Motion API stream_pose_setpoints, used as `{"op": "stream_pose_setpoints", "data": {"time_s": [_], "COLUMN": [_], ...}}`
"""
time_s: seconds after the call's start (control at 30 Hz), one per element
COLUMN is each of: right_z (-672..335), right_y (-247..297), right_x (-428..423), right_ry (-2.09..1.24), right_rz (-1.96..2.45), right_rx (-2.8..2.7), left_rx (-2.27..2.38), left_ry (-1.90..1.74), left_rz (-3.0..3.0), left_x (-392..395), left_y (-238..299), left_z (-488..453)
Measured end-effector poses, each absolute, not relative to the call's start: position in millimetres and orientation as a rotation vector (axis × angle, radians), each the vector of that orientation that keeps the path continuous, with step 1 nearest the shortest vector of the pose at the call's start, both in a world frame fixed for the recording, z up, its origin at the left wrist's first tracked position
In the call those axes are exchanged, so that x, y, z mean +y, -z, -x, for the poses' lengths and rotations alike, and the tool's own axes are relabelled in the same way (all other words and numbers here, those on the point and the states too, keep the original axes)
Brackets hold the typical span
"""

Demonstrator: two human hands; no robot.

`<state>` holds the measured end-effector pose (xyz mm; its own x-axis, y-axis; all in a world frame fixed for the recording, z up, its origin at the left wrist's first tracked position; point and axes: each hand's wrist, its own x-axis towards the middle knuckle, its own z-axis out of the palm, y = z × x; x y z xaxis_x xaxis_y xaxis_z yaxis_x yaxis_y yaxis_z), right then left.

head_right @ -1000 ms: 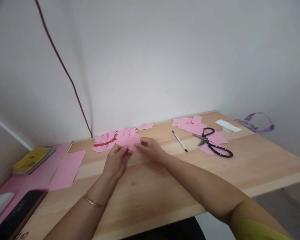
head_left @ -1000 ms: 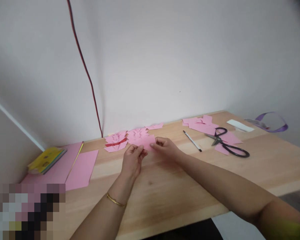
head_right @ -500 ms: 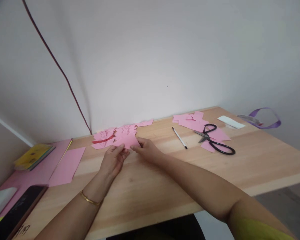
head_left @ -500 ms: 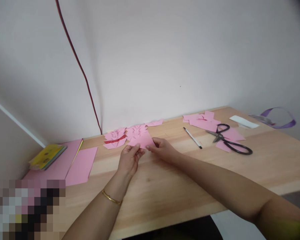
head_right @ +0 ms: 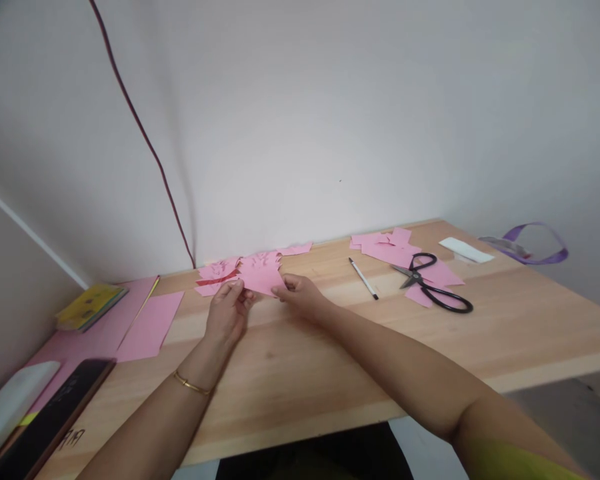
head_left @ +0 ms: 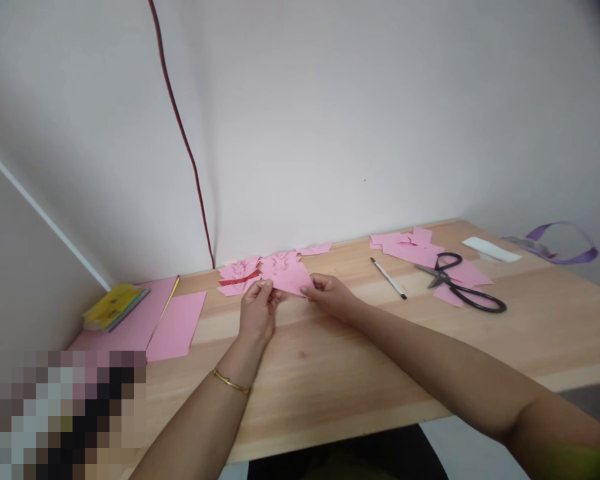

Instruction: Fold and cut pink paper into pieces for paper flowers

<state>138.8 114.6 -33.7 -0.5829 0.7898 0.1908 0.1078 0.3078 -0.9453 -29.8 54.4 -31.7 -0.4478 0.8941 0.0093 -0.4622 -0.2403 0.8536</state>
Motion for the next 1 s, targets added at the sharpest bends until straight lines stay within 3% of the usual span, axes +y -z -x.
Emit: {"op": "stream_pose_setpoints", "data": {"time_s": [0.37,0.73,1.0], "right_z": [-138,-136,-135], "right_y": [36,36,35], "right_x": [114,113,110], "right_ry": [-1.263,-1.191,-1.247], "right_rz": [0.723,0.807,0.63], "right_rx": [-1.923,-1.827,-1.918], "left_rx": [0.945,0.87,0.908], "left_ry": [-1.626,-1.714,-1.635], "left_rz": [-0.56,-0.272,-0.471], "left_x": [50,55,47], "left_y": [28,23,23], "left_z": [23,30,19]}}
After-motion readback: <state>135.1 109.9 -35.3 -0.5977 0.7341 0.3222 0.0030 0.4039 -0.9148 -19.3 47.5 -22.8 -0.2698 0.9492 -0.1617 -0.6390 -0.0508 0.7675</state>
